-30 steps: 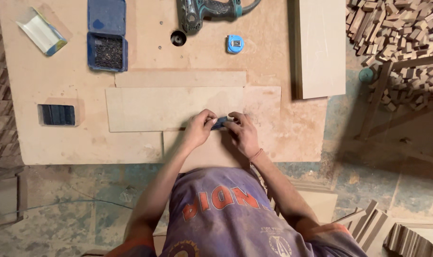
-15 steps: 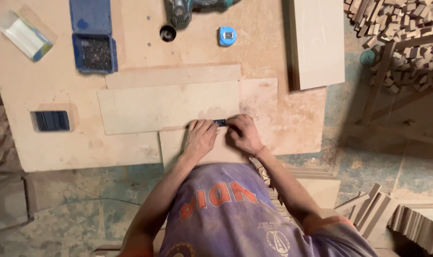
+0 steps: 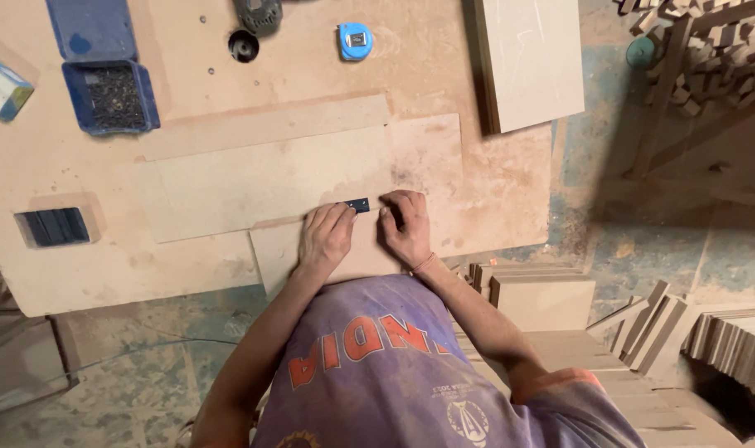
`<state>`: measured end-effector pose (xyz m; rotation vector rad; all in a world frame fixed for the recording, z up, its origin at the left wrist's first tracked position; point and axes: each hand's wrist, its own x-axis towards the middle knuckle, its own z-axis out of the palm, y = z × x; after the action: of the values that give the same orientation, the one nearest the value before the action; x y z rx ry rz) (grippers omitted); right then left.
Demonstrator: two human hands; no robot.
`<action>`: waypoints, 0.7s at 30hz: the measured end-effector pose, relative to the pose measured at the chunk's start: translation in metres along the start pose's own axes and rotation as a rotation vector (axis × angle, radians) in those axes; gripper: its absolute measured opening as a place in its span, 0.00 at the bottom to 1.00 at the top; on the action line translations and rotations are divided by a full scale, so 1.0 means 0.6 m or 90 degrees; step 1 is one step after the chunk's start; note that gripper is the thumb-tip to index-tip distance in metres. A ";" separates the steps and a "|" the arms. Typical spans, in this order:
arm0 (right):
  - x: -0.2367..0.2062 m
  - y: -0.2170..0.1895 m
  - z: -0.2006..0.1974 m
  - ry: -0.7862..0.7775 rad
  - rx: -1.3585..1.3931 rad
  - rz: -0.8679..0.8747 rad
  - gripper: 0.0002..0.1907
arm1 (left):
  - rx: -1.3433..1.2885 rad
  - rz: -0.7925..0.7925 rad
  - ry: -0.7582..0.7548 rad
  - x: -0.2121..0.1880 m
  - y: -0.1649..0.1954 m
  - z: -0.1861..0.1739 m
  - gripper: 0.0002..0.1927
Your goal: The person uses a corded power drill to drive screws and attach small metal hinge plates to wooden boards on a workbench. They take screws from a blue container, position each hinge on the board, drill it in place, and move finished boards aside while handling additional boards.
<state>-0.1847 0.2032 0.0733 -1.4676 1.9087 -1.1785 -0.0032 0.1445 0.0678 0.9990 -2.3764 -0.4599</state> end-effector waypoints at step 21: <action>0.065 -0.031 0.014 0.035 -0.022 -0.035 0.13 | 0.015 -0.054 -0.120 -0.034 -0.030 0.015 0.32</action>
<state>-0.1808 0.1627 0.0898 -1.5291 1.9452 -1.2276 0.0138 0.1485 0.0453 1.1153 -2.5177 -0.5823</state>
